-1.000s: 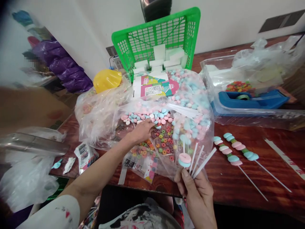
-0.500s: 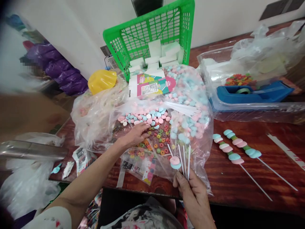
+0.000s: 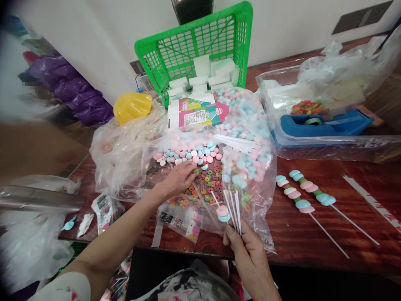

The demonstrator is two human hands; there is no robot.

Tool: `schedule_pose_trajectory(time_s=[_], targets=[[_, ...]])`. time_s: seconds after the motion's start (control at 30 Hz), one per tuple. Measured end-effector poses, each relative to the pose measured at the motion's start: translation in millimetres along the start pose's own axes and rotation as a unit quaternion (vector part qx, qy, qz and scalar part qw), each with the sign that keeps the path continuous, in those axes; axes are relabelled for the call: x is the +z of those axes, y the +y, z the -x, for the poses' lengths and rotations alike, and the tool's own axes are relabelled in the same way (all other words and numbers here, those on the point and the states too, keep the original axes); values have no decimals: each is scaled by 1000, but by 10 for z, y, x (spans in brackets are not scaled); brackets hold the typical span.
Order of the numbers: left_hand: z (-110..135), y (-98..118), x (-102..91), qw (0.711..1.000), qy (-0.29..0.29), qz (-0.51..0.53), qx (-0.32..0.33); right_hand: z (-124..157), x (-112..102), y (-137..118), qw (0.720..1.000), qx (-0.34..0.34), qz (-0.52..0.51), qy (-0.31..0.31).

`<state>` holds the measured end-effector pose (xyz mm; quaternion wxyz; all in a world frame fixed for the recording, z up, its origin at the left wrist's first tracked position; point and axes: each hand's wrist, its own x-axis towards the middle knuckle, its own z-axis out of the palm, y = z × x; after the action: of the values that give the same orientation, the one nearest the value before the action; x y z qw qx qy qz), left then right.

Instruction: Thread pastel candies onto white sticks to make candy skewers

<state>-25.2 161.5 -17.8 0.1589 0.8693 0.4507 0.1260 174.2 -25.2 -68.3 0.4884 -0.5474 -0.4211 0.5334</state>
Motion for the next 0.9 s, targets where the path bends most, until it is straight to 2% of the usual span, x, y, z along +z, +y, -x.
schedule_pose_trajectory(time_s=[0.07, 0.1, 0.2, 0.27, 0.33, 0.37, 0.43, 0.47, 0.53, 0.6, 0.67, 0.73, 0.8, 0.9], targets=[[122, 106, -37, 985, 30, 167, -31, -2, 8, -50, 996, -52, 66, 10], [195, 170, -54, 960, 33, 272, -61, -2, 17, -77, 991, -82, 100, 16], [428, 378, -79, 833, -1, 532, -149, 2, 59, -149, 971, -157, 179, 30], [561, 500, -61, 756, -9, 632, -171, 13, 91, -179, 960, -180, 212, 24], [658, 587, -16, 707, 1, 685, -174, 33, 116, -195, 951, -190, 242, 14], [693, 615, 13, 694, 6, 698, -173, 45, 125, -198, 948, -192, 255, 11], [742, 648, 76, 696, 25, 698, -165, 72, 132, -201, 942, -190, 277, 15], [759, 655, 108, 715, 47, 680, -153, 84, 133, -202, 940, -189, 284, 20], [783, 659, 164, 788, 120, 595, -103, 105, 131, -205, 937, -191, 293, 27], [797, 659, 208, 862, 205, 463, -28, 120, 132, -209, 933, -201, 298, 25], [807, 660, 239, 897, 268, 350, 38, 131, 142, -209, 932, -206, 298, 27], [816, 665, 257, 902, 303, 300, 71, 135, 158, -201, 934, -196, 297, 32], [826, 676, 266, 898, 308, 306, 70, 132, 175, -191, 938, -181, 295, 30], [843, 707, 277, 877, 286, 387, -1, 121, 193, -177, 946, -166, 280, 13]])
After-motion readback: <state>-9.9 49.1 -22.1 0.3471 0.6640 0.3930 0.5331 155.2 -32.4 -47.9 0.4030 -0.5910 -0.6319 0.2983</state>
